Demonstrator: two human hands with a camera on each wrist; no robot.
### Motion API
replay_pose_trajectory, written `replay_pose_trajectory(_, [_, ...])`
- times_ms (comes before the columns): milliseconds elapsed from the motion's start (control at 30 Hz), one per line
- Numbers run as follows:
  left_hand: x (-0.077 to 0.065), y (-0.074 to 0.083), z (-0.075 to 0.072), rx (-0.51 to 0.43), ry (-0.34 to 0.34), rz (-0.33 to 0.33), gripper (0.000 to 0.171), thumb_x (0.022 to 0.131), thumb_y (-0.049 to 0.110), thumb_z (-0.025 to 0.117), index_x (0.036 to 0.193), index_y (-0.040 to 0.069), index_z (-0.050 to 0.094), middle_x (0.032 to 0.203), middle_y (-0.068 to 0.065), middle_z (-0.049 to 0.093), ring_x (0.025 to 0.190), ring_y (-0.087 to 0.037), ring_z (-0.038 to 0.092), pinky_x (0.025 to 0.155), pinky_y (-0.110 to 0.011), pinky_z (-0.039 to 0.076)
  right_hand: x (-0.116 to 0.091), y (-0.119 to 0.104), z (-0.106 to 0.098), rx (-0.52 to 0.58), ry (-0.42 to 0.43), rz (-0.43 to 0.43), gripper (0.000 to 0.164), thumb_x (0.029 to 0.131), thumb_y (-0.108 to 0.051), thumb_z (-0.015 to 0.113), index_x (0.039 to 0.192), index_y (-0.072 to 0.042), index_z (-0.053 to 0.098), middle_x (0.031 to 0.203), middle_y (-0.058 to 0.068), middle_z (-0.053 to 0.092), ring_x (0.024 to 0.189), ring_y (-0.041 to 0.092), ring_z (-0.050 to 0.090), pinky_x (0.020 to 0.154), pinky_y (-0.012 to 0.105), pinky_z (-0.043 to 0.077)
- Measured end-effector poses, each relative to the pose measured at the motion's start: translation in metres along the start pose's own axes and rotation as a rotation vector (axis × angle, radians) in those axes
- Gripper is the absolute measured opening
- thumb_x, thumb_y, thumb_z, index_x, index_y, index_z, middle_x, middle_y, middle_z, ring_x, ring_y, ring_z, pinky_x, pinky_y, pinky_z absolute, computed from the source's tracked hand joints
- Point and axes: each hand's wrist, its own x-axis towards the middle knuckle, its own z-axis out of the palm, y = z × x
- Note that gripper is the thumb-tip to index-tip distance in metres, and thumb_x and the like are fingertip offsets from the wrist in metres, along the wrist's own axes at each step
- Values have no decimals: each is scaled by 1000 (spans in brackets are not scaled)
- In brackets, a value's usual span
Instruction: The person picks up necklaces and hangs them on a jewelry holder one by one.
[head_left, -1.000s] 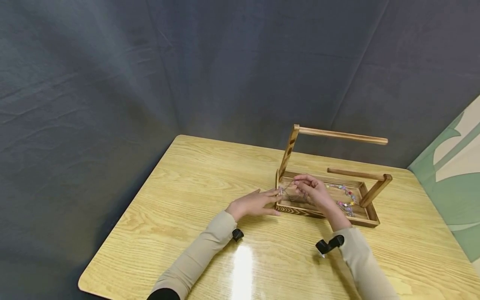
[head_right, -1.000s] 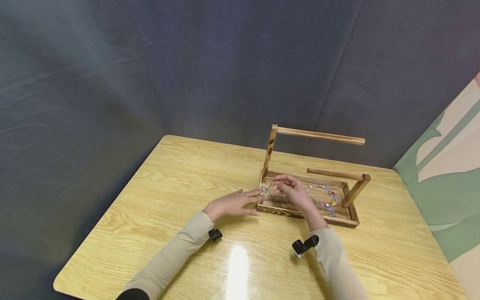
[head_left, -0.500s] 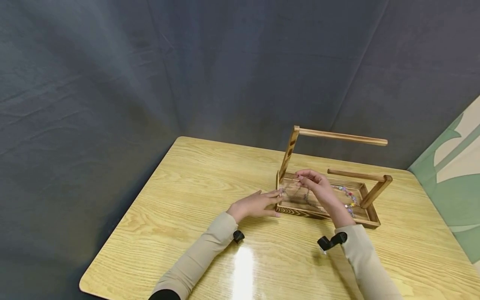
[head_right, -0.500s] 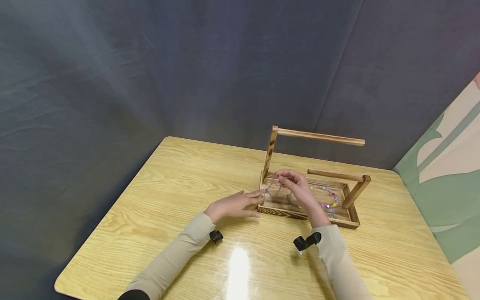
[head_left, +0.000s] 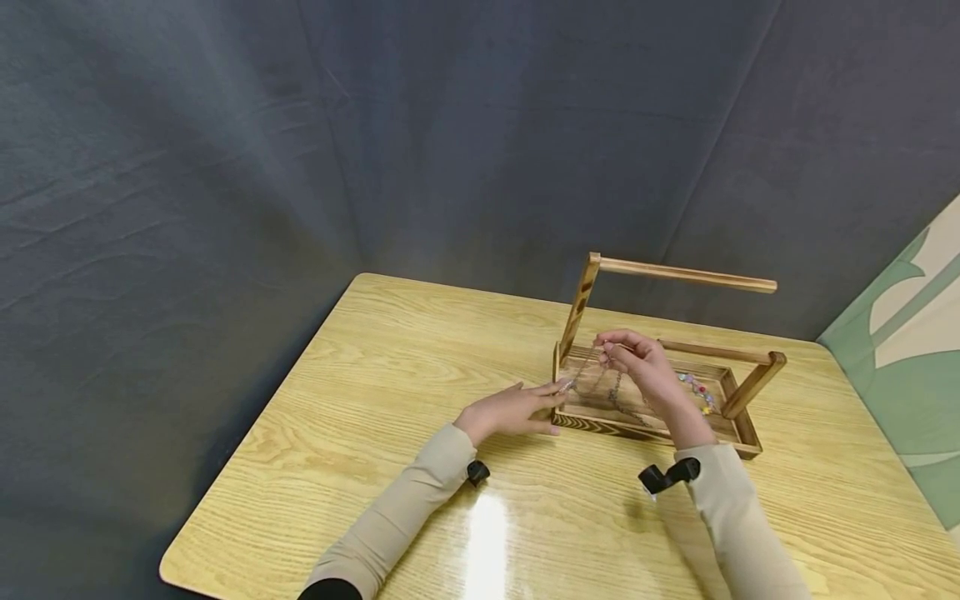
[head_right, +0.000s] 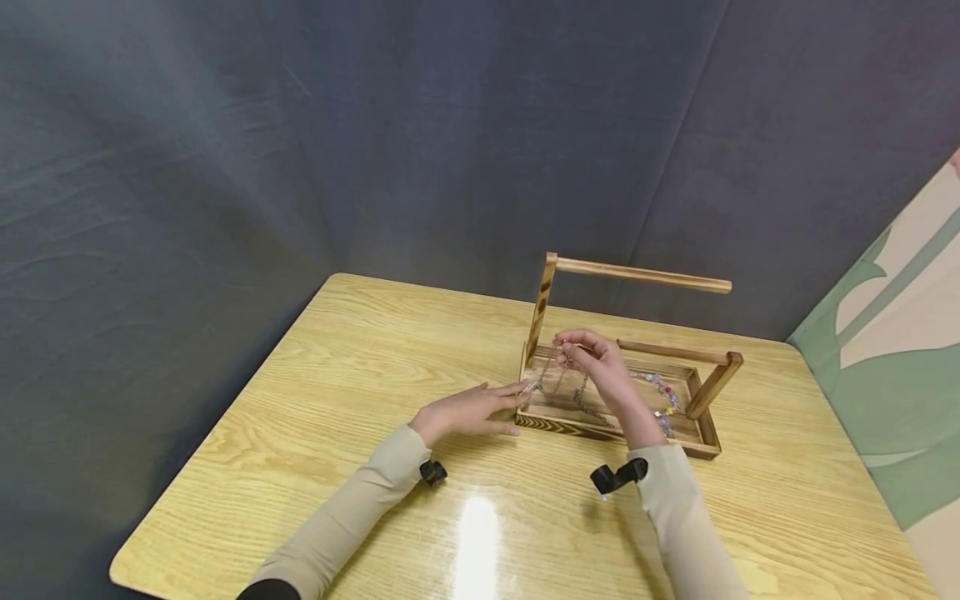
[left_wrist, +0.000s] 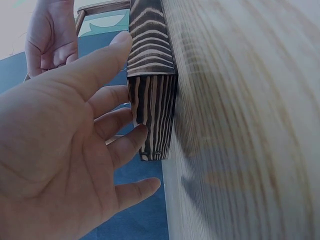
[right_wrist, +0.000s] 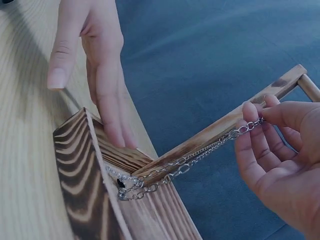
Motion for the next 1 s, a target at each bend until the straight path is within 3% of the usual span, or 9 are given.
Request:
replay_pose_trajectory(300, [0,-2,1,17,-11,6,69,92,52,44,149,25,18,157,5,3,137,-15,29,116,-49,11,3,-7,-3,-34,5,-36,35,96,-15,52,119,11,50,109,3,59,91,16,63,82,28,55])
replay_pose_trajectory(700, [1,-1,0,28,-5,5,69,92,51,46,149,23,20,157,4,4,141,-13,16,116,-49,11,8,-19,-9,-4,20,-56,30,95,-15,52,118,6,53,111,2,58,91,14,63,80,23,55])
replay_pose_trajectory(1000, [0,0,0,16,3,14,68,92,49,47,149,24,19,157,2,5,140,-17,22,116,-51,12,10,-25,-13,-8,56,-83,33,95,-14,53,117,10,52,111,8,59,90,13,63,80,26,55])
